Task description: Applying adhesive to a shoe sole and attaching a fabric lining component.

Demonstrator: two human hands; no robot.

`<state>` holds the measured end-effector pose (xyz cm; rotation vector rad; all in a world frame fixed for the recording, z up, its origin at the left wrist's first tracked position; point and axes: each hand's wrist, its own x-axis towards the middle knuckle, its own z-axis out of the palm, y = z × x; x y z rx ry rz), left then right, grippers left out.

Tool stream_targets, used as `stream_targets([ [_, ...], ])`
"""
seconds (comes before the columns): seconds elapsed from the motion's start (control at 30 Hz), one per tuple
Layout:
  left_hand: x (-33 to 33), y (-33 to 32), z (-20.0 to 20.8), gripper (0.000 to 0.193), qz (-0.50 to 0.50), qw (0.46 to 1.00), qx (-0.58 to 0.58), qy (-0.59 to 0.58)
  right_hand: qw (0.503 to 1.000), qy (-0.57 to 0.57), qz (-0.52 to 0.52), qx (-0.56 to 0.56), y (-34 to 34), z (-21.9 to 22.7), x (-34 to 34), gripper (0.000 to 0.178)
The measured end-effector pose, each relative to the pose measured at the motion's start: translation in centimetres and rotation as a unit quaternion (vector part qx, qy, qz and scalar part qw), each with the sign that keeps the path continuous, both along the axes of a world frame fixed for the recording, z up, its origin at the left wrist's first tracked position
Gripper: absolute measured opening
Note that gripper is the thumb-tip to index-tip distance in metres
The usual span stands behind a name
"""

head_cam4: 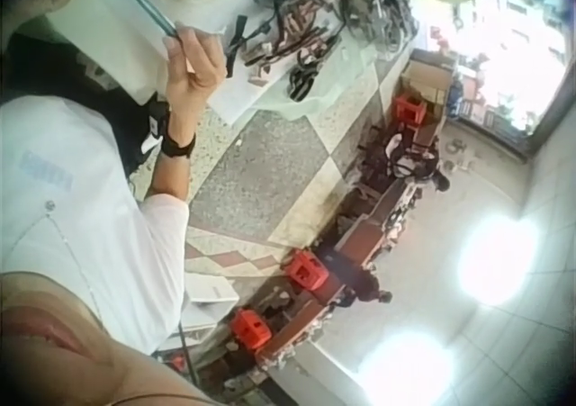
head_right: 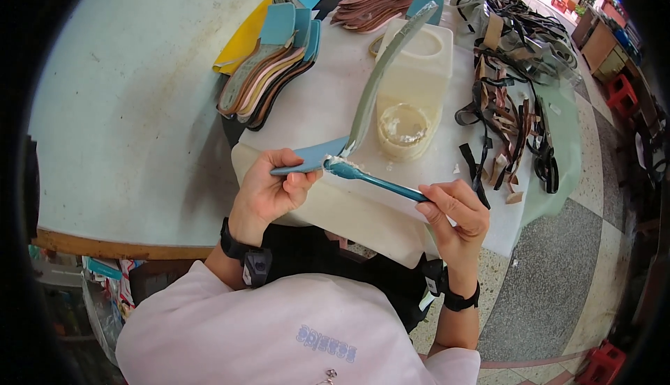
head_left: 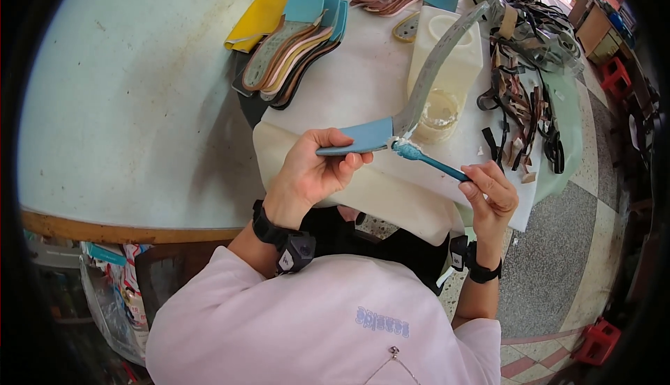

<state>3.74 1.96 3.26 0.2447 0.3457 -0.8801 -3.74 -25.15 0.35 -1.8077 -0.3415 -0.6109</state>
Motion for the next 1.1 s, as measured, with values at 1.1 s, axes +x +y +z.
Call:
stream_targets([
  [1.1,-0.6,0.4,-0.6,0.025,-0.03,0.999,0.017,0.008,0.999,-0.031,-0.035,-0.003,-0.6,1.5,0.4,0.023],
])
